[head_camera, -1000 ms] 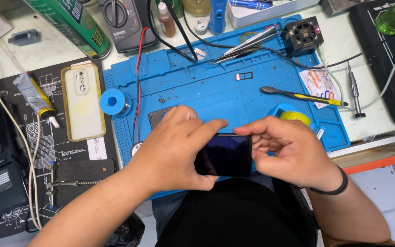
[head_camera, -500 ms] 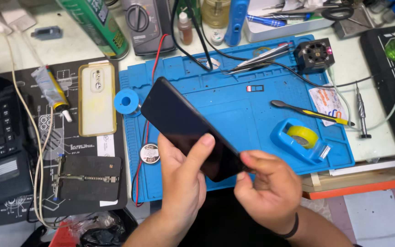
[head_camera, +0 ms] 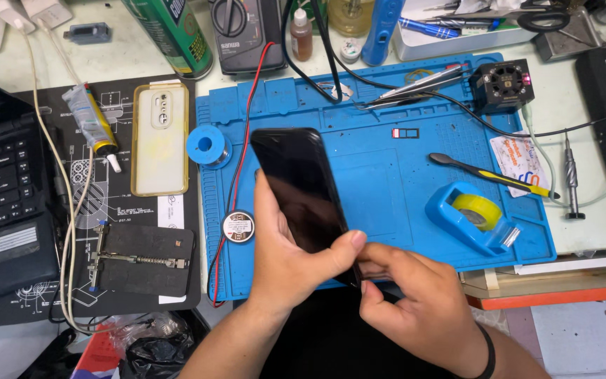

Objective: The person uses a screwdriver to remove screws from a disassembled smartphone, then handles the phone body and internal components. They apply tape to the phone's edge and continue manipulating the chassis and battery area.

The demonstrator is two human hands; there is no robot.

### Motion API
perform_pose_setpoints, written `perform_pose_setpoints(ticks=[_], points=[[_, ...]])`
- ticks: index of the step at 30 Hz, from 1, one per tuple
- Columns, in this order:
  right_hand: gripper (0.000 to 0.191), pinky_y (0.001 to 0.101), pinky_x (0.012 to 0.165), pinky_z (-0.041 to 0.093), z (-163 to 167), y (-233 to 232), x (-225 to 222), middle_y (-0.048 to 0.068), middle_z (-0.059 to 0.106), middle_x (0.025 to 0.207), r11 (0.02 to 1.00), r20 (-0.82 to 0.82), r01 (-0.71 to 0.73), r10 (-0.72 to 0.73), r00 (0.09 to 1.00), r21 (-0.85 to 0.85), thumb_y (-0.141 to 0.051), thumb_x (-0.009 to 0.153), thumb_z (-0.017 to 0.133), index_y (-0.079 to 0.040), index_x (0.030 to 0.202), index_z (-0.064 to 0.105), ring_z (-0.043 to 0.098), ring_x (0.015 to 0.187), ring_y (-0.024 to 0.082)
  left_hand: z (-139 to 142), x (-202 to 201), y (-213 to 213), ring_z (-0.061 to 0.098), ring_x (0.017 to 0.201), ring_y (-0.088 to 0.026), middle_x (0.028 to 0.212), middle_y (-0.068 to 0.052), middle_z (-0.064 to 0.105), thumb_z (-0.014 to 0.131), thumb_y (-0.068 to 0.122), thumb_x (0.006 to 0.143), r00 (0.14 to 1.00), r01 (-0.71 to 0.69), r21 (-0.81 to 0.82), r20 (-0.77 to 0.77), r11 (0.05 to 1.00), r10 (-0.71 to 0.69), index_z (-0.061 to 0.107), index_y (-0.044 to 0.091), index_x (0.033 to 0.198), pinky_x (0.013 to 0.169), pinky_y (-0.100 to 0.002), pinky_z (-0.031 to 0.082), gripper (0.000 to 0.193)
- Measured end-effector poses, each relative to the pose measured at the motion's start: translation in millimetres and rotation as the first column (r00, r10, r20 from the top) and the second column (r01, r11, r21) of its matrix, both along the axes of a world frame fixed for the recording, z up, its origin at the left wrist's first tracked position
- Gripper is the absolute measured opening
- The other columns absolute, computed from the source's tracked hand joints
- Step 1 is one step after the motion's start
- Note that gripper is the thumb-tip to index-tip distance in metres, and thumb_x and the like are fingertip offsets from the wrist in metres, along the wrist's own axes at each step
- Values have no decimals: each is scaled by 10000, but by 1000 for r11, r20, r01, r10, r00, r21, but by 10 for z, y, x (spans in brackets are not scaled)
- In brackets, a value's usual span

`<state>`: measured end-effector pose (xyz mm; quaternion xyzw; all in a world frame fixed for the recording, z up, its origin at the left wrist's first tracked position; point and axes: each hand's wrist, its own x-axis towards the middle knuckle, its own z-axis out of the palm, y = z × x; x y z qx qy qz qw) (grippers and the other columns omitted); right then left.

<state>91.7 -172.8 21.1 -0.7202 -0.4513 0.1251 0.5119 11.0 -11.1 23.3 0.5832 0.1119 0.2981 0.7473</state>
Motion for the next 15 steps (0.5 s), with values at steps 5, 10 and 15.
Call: perform_pose_setpoints(ticks=[5,10,15], points=[[392,271,700,603,61,81,68,117,735,895,999,15,-19,19,1000,-38,8,711,760,40,1087,656,769,792,191,-16,-23,24,578,1316,-205,1436,-142,547,745,40,907,995,89,-93,-28,992,-92,260,5,1617,1160,-359,478,861],[356,254,695,600,60,152,54,93,719,856,993,-55,110,-108,993,52,25,725,719,57,1071,643,757,760,141,-45,-45,33,577,1324,-205,1483,-138,533,742,67,915,983,57,140,-183,988,-31,80,29,1676,1143,-357,474,1009],[172,241,625,581,-5,216,110,70,744,799,988,-252,153,-155,955,-30,32,798,714,29,965,669,737,689,124,18,-95,147,607,1325,-228,1473,-165,567,764,78,828,964,196,193,-220,961,-153,-28,35,1701,1179,-365,460,1179]])
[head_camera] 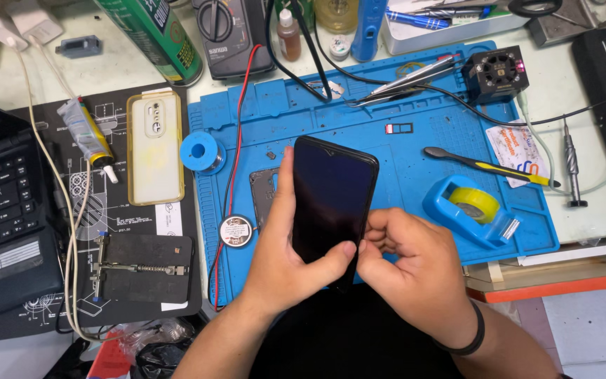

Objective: The person uses a screwdriver to remove screws from a disassembled smartphone, then handles the phone body and internal components. They apply tape to the phone's edge and continue manipulating the chassis and battery area.

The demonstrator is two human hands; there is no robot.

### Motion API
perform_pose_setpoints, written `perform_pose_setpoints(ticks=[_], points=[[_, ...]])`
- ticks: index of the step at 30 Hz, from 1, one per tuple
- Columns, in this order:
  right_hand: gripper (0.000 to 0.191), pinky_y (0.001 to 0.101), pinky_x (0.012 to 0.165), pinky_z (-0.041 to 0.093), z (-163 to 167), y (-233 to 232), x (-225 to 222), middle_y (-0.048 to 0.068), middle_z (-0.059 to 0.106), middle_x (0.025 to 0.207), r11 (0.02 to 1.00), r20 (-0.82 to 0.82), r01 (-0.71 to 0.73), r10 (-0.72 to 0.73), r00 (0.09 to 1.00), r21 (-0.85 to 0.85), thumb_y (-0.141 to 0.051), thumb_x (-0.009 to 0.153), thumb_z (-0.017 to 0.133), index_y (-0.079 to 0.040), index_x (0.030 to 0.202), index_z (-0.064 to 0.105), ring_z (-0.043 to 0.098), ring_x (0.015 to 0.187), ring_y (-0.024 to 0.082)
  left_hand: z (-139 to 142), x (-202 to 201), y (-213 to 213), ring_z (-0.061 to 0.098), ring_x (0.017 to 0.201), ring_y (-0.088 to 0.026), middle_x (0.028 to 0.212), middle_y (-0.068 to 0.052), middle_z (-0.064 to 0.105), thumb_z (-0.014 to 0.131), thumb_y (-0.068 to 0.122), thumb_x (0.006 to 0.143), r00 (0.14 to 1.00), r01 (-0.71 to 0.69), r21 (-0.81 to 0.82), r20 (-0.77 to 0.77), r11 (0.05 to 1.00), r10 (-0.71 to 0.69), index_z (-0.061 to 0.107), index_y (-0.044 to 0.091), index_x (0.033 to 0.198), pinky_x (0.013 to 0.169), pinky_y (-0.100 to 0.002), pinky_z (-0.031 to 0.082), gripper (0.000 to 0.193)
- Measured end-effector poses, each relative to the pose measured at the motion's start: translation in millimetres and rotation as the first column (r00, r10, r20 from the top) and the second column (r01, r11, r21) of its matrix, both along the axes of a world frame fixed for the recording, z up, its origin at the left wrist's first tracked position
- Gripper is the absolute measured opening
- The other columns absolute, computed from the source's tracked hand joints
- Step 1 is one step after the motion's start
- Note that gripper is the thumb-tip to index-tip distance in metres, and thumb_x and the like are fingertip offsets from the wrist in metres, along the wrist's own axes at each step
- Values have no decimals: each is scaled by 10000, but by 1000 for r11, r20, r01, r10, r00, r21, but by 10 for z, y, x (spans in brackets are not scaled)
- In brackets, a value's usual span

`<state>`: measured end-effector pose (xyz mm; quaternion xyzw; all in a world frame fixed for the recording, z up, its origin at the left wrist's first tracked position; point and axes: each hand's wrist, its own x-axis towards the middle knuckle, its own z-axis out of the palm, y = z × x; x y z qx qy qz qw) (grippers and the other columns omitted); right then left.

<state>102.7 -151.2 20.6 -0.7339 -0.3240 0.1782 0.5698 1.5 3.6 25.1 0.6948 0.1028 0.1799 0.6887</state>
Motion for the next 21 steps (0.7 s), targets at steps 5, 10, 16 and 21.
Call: perform_pose_setpoints(ticks=[5,10,16,21], points=[[228,236,678,601,-14,13,78,70,729,831,999,88,-8,4,996,45,35,768,736,29,990,686,748,727,119,92,-23,152,532,1425,-282,1540,-204,492,859,140,692,993,82,235,-103,968,-59,-37,14,1664,1194,-386,402,1327],[281,241,721,631,14,21,100,66,737,866,993,98,4,-15,995,115,56,766,741,28,1039,681,772,779,120,158,-15,144,538,1415,-326,1492,-226,521,882,187,630,987,45,407,-156,912,21,72,7,1645,1183,-411,398,1311],[675,284,915,610,27,47,93,127,680,1206,936,-61,-33,57,996,350,112,791,714,66,1424,486,717,1067,158,221,-26,185,542,1413,-363,1491,-234,523,855,168,652,990,92,456,-136,885,-33,108,24,1659,1169,-421,424,1261],[713,304,972,592,50,31,108,133,667,1213,949,22,-23,17,1000,315,130,781,742,74,1448,495,702,1089,179,269,-33,225,586,1332,-338,1399,-210,545,846,176,649,976,135,471,-216,872,-35,122,43,1649,1094,-403,481,1242]])
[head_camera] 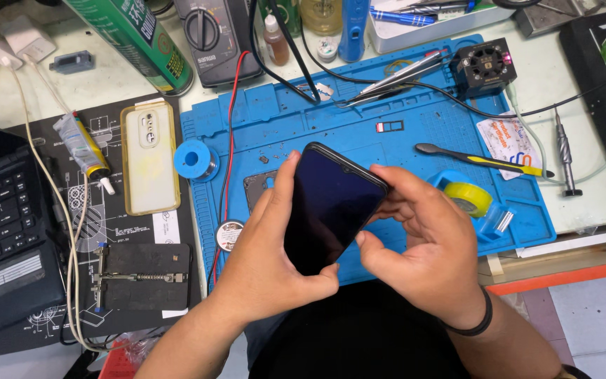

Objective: The person uses a screwdriver to remove screws from a disassembled smartphone, then handles the phone body and internal components. They apply tape to the phone's edge and continue manipulating the chassis and battery area.

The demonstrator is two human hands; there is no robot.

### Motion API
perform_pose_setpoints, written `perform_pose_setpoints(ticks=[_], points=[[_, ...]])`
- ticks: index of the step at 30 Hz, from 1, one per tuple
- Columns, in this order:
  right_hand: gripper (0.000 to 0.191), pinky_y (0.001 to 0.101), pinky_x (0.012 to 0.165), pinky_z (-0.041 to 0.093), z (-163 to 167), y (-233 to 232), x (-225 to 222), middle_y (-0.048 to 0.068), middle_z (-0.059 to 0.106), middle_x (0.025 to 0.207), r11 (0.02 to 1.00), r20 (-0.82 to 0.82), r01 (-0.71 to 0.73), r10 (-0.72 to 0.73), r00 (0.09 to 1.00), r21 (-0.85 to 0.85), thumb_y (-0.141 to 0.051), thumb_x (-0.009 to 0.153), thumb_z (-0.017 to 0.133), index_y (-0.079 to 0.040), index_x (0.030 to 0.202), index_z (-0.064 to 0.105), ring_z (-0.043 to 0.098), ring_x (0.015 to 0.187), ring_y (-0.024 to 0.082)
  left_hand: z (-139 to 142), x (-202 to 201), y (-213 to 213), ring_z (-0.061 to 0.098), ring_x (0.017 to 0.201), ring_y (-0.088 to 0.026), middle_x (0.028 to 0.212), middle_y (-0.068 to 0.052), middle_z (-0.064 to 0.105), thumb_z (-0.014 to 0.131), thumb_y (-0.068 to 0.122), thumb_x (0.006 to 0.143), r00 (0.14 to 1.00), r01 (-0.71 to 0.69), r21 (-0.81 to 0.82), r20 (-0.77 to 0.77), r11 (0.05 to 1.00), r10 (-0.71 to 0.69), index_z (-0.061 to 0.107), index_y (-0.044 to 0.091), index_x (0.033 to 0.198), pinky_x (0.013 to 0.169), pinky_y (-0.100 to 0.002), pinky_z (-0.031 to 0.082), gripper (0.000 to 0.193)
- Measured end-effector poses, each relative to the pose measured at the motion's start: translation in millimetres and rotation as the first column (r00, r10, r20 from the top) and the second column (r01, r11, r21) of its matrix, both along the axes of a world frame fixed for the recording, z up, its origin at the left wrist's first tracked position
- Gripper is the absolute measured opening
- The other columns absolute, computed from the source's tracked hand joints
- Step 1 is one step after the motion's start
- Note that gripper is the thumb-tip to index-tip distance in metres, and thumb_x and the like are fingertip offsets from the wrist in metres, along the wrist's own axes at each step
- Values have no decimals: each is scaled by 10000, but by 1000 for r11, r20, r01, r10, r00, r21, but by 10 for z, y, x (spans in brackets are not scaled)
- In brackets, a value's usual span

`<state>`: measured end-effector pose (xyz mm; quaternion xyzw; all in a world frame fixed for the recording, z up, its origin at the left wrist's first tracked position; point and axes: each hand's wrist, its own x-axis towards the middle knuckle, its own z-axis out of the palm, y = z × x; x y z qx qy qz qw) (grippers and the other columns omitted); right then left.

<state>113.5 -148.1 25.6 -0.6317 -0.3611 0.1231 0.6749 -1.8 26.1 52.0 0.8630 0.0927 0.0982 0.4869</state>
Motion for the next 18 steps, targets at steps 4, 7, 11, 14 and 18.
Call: perform_pose_setpoints(ticks=[4,7,11,14,18], points=[[607,282,963,593,32,-39,30,122,679,1198,998,85,59,-58,995,-12,115,796,754,63,1372,568,713,1069,162,40,-9,1,606,1262,-330,1330,-192,560,844,182,644,998,0,23,-58,1000,1,139,57,1641,1038,-395,503,1228],[497,261,921,604,53,-67,56,125,678,1175,990,123,133,-126,984,-48,112,811,758,56,1290,642,722,1020,151,56,-10,0,615,1225,-326,1293,-186,562,840,185,650,997,28,35,-69,999,-25,146,66,1645,1016,-386,508,1219],[395,252,873,618,67,-89,102,126,717,1085,986,105,151,-142,984,-78,108,825,737,58,1213,684,747,948,149,56,-1,17,623,1125,-316,1218,-172,560,852,193,645,996,44,100,-76,994,-36,163,89,1636,962,-378,517,1212],[329,241,796,614,74,-118,143,112,739,989,976,140,171,-152,978,-138,95,837,726,54,1162,711,751,868,141,60,4,36,619,1036,-311,1133,-156,554,853,191,635,993,63,148,-109,987,-47,177,115,1634,902,-377,521,1209],[284,233,742,607,36,-147,197,93,743,894,963,106,155,-135,985,-220,64,842,727,43,1125,731,751,809,131,88,22,98,615,957,-307,1069,-137,545,853,187,609,991,97,214,-116,972,-74,196,128,1625,837,-376,525,1211]])
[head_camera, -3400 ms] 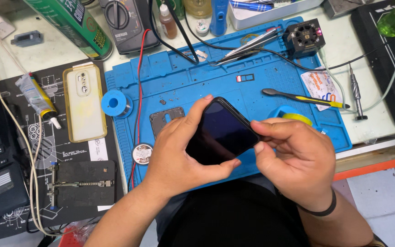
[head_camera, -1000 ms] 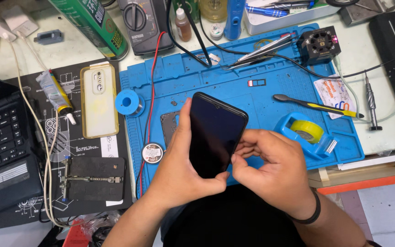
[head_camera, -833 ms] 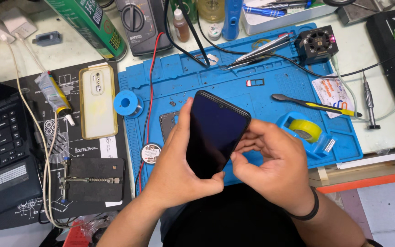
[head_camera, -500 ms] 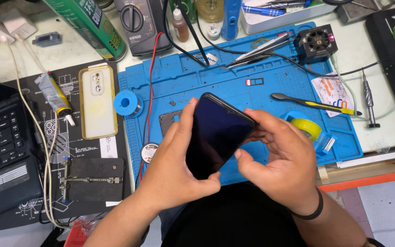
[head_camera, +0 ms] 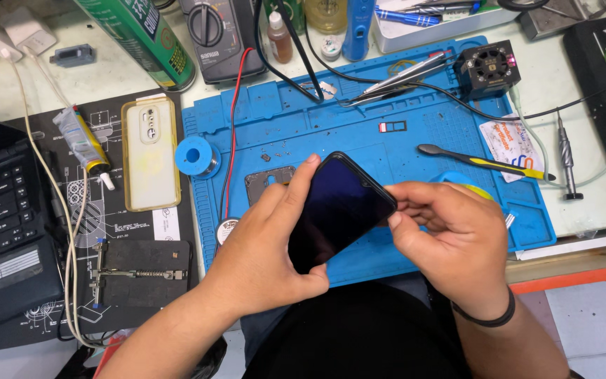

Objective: The person uses a screwdriver to remove screws from a disassembled smartphone, then handles the phone body and internal components. They apply tape to the phone's edge and continue manipulating the chassis and battery area.

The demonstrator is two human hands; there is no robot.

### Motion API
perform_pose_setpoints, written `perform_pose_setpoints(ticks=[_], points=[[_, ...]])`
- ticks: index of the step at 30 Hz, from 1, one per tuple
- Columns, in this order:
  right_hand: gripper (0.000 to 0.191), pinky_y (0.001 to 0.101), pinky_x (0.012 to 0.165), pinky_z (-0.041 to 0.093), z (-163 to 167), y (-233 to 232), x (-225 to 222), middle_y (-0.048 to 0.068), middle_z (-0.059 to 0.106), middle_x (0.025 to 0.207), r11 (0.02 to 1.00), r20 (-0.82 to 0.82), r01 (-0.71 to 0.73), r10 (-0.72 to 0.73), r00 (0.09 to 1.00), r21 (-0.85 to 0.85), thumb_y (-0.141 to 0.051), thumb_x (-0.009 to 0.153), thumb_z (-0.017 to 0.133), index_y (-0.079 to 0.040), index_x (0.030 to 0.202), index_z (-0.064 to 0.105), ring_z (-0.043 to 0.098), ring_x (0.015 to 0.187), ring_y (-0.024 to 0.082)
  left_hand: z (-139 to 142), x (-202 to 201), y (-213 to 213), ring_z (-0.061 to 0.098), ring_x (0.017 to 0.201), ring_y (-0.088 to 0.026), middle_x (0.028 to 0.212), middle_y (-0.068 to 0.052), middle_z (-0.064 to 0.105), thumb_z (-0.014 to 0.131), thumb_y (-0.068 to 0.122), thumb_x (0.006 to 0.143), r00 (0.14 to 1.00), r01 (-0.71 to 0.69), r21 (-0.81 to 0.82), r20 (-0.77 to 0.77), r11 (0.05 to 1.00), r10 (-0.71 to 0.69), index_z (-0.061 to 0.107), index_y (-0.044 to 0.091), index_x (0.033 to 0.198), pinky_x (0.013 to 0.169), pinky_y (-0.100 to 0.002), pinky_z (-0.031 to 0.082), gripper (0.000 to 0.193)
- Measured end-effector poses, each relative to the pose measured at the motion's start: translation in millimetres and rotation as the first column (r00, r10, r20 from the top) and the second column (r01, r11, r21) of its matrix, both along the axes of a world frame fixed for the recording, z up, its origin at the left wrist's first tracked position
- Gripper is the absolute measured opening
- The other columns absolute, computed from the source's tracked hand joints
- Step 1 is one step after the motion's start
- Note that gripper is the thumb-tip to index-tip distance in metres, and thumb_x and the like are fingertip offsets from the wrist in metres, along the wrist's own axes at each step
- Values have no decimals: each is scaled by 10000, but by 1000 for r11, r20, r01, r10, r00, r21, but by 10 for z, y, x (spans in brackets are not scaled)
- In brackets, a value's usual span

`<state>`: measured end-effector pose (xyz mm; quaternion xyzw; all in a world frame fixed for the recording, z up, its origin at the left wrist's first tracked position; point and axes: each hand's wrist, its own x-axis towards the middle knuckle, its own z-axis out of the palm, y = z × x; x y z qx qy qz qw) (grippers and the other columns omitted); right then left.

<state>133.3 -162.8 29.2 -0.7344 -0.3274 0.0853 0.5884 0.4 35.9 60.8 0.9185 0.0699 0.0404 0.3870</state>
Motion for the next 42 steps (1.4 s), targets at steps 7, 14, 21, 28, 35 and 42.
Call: perform_pose_setpoints(ticks=[7,14,21,28,35,42], points=[[218,244,741,618,-169,-51,126,89,756,935,989,-218,-137,145,965,51,43,875,689,46,1091,720,766,830,132,23,22,68,601,885,-318,1008,-125,531,838,180,582,999,44,102,-24,994,-41,222,127,1605,746,-397,526,1196],[279,258,834,613,-234,-72,237,87,762,1020,962,-377,-258,272,885,89,34,875,678,56,1153,694,744,920,126,19,12,111,600,855,-317,979,-127,523,822,164,556,996,78,116,-51,990,-73,230,133,1603,723,-402,533,1203],[234,255,806,623,-283,-91,252,85,779,974,954,-348,-294,293,890,50,19,889,675,58,1116,713,763,886,117,-3,22,132,594,840,-311,961,-124,514,812,164,554,995,94,106,-53,990,-89,226,138,1607,726,-399,535,1205],[276,251,790,612,-193,-75,239,88,771,981,959,-320,-285,269,909,-4,28,868,680,53,1141,720,748,868,114,2,24,157,584,858,-310,958,-115,516,804,160,567,994,107,123,-12,987,-106,269,136,1600,744,-402,525,1164],[560,249,809,626,60,34,500,78,704,993,842,-78,-531,526,847,-99,38,724,691,-22,1280,689,734,889,120,1,63,161,563,930,-340,991,-112,548,814,107,530,948,311,243,-3,919,-319,390,139,1544,763,-434,506,1100],[269,221,661,595,148,-35,459,50,747,831,910,193,-330,381,904,-250,-41,775,708,-57,1038,762,745,719,116,5,79,238,554,1025,-354,1025,-125,552,786,68,575,906,215,471,232,855,-355,464,37,1476,890,-481,442,958]])
